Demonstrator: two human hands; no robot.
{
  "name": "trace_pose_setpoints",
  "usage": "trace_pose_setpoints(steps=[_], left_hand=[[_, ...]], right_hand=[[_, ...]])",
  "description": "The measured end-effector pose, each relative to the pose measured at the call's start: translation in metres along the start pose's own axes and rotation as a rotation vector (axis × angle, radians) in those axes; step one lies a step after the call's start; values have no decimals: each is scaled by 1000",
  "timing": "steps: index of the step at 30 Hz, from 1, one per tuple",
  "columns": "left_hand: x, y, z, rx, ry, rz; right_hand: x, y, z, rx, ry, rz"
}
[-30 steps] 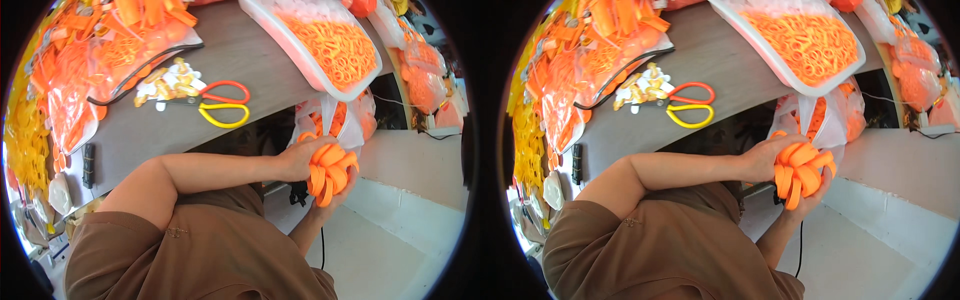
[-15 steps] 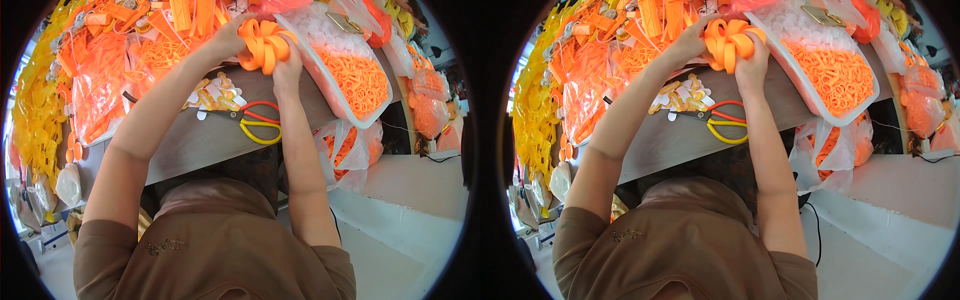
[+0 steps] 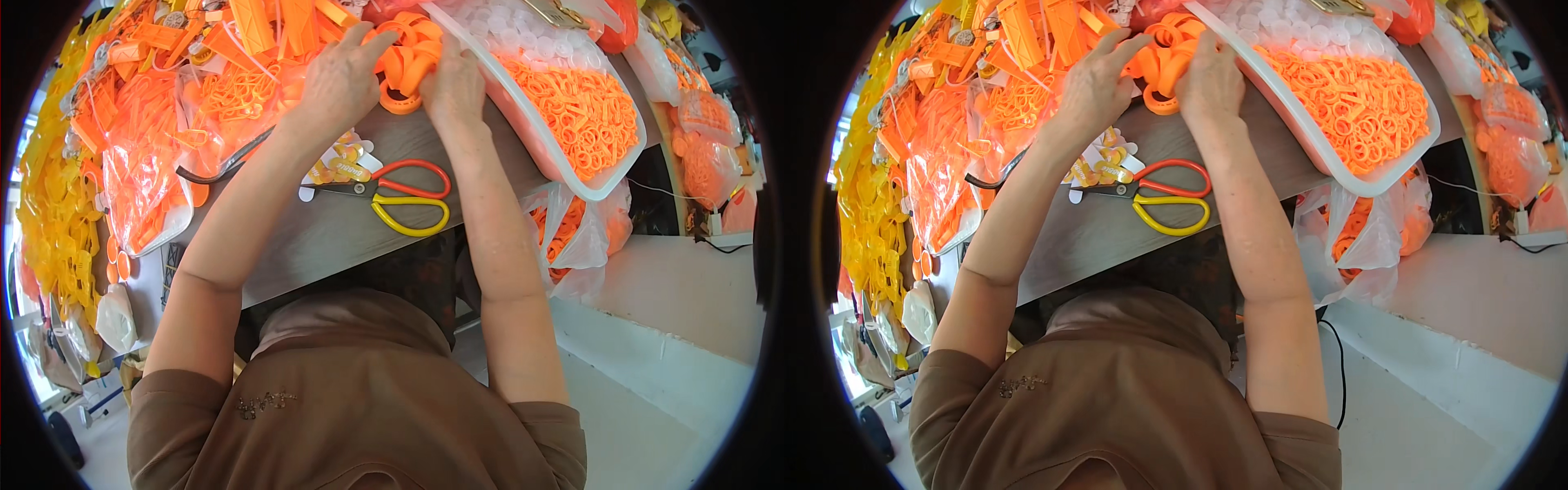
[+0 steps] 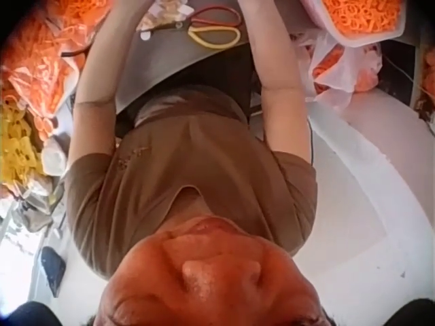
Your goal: Assembling plastic toy components and packaging them at a factory workbench.
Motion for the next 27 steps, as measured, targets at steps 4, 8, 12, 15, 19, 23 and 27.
trace_pose_setpoints(steps=[4,8,12,15,19,23,27], left_hand=[[5,5,-11,101,26,-168],[27,-13,-1,165,105,-182],[25,-12,30,134,135,-191],[13,-2,7,46,39,-122],[-8,6,-21,147,70,-221],[-36,29,-133,387,800,47],[31,82,-263,715,723,798]], right_hand=[[15,-2,9,-20,-124,-130],[16,-15,13,-103,-150,22],[-2,0,26,-159,-419,-71],[-49,46,2,-276,-447,-112],[-138,131,-66,139,-515,305],[-161,216,-194,685,-45,709],[-134,275,-290,554,-26,134]])
Point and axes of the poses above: each hand's wrist, its own y-axis away from the middle knuckle, its own x-axis out of the palm, z = x × y, the point moved 2 cm from there along -y, towards the middle knuckle, and after that the axes turned 3 degrees about -y, right-handed, at the moved point
